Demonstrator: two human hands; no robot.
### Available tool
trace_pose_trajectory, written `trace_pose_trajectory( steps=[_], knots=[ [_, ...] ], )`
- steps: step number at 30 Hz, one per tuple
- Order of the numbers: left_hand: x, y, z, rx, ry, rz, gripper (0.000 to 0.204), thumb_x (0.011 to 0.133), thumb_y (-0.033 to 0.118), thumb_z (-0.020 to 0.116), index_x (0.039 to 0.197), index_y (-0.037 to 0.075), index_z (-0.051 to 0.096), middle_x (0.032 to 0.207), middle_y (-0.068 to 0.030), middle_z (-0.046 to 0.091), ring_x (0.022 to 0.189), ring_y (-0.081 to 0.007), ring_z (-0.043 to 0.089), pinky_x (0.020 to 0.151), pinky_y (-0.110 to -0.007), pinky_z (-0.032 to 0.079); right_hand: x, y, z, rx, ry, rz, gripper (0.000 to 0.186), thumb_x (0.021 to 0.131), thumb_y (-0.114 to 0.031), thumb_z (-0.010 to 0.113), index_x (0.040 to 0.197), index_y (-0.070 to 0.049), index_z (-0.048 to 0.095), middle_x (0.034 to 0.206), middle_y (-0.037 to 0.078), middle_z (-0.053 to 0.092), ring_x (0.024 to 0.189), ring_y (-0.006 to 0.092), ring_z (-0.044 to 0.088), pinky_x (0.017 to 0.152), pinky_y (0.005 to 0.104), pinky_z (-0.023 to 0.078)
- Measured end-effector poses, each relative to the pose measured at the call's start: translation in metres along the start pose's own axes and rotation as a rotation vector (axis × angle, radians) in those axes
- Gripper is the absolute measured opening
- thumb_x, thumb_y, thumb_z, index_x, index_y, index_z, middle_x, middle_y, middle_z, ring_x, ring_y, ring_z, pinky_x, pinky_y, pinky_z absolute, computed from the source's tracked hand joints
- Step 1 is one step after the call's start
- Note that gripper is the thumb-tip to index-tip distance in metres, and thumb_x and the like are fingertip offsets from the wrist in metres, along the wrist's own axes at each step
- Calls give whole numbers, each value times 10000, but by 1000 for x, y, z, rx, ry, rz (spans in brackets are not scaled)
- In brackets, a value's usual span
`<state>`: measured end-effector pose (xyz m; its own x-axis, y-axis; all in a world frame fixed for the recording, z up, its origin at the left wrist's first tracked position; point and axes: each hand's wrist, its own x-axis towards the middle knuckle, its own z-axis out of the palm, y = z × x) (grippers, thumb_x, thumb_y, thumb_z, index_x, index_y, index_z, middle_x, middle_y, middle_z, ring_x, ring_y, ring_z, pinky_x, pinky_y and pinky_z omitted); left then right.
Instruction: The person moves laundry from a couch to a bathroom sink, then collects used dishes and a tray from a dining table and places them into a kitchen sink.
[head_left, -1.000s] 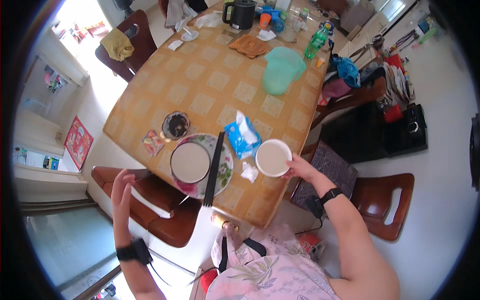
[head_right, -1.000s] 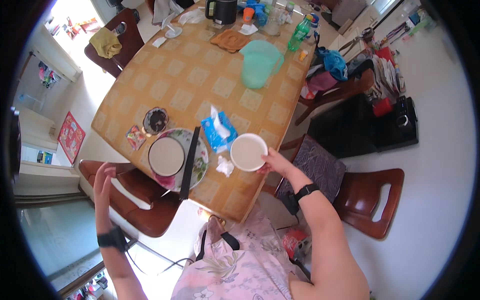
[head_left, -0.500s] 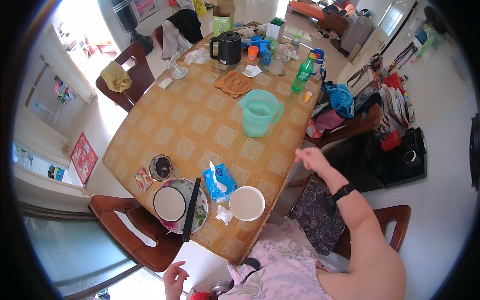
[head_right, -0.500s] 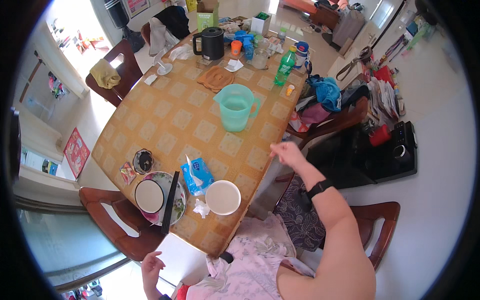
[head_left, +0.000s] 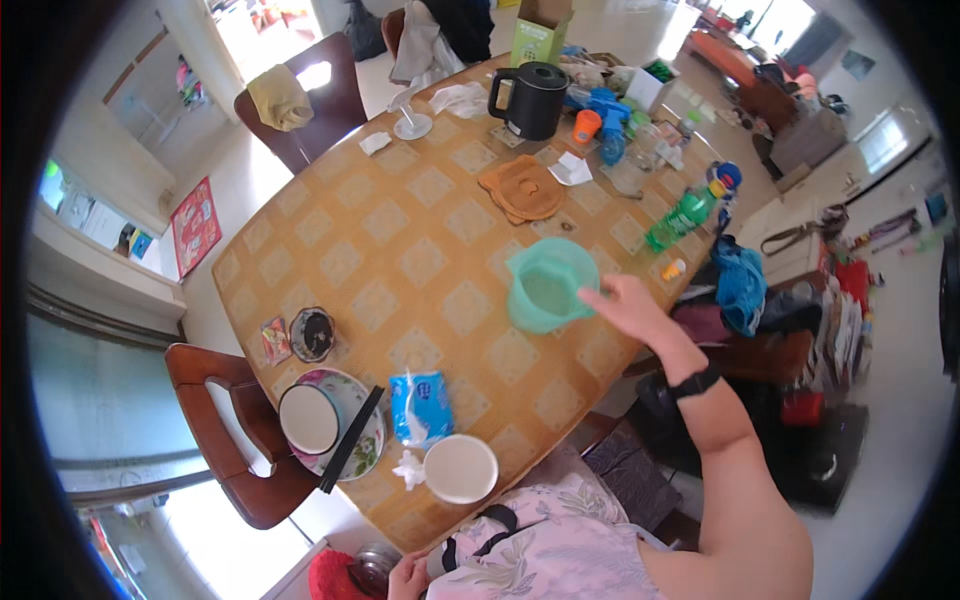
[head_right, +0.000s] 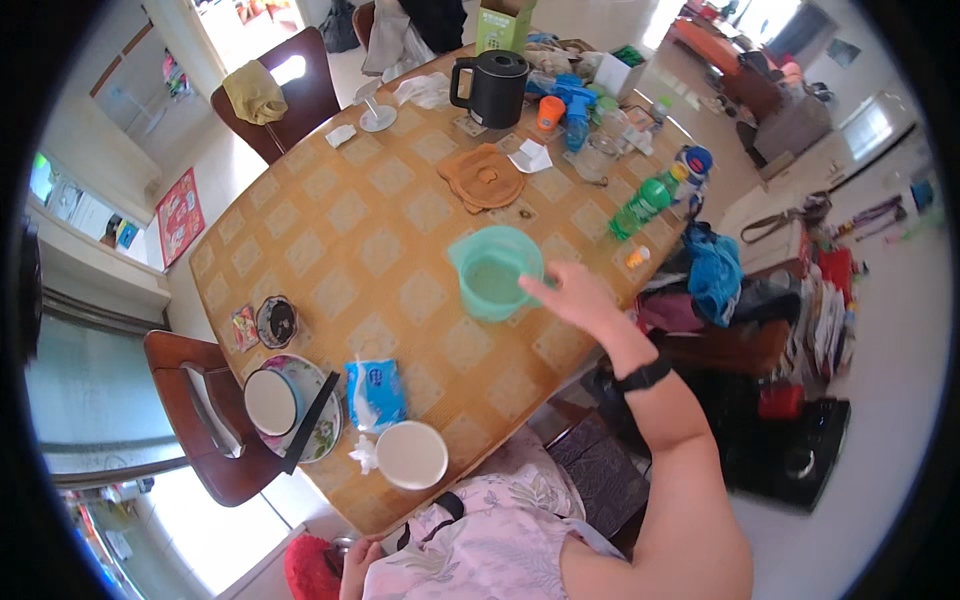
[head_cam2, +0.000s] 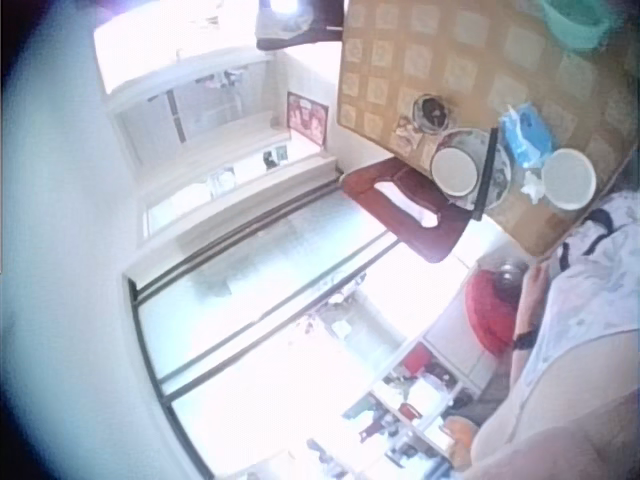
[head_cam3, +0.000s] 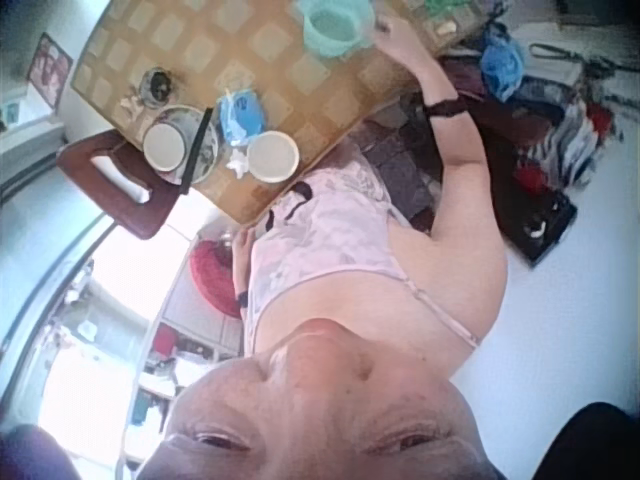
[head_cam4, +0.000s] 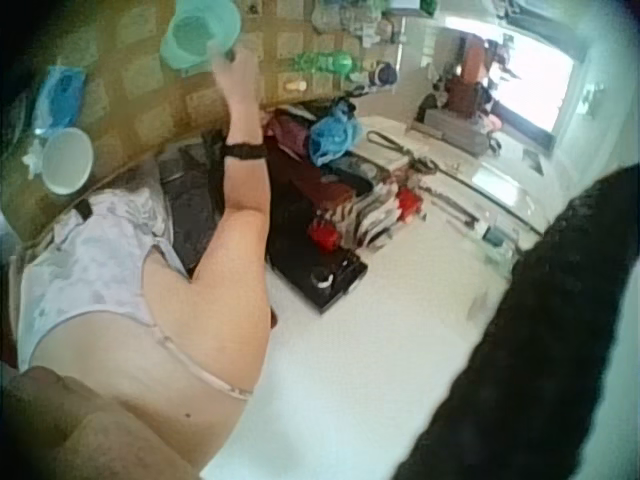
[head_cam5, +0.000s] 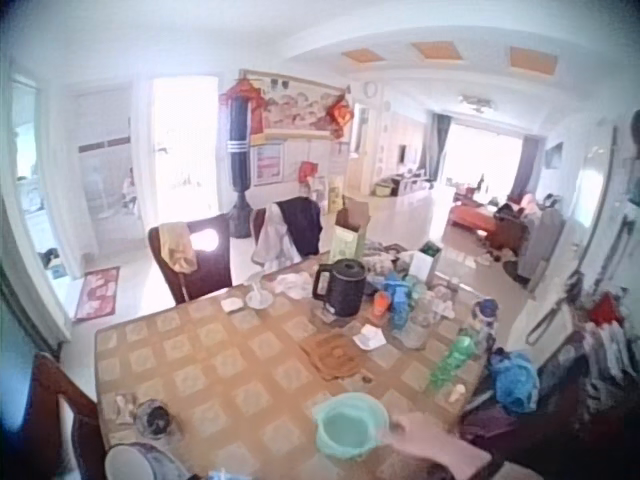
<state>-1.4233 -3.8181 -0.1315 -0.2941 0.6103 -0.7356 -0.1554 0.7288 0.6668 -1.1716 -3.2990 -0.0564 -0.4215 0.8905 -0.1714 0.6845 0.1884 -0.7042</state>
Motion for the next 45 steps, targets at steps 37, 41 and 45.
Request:
trace_pose_trajectory(
  steps=[37, 41, 45],
  knots=[
    [11, 49, 182, -366, 191, -261, 289, 903, 118, 437, 1167, -1, 434, 777, -85, 590, 647, -120, 557, 601, -239, 468, 193, 7, -27, 826, -106, -35, 190, 783, -186, 579, 669, -36, 558, 610, 3, 533, 560, 79, 494, 540, 217, 379],
    [15, 65, 174, -450, 169, -265, 291, 905, 115, 432, 1171, -2, 432, 788, -88, 592, 654, -123, 558, 610, -238, 469, 202, 1, -32, 908, -120, -77, 210, 779, -199, 592, 645, -46, 540, 589, 4, 522, 549, 73, 489, 532, 205, 365],
    [22, 91, 168, -499, 144, -253, 292, 906, 112, 427, 1175, -2, 430, 799, -91, 594, 660, -126, 559, 619, -237, 470, 219, 1, -43, 840, -70, -120, 230, 777, -206, 598, 624, -49, 530, 568, -4, 516, 535, 64, 483, 519, 200, 357]
  ],
)
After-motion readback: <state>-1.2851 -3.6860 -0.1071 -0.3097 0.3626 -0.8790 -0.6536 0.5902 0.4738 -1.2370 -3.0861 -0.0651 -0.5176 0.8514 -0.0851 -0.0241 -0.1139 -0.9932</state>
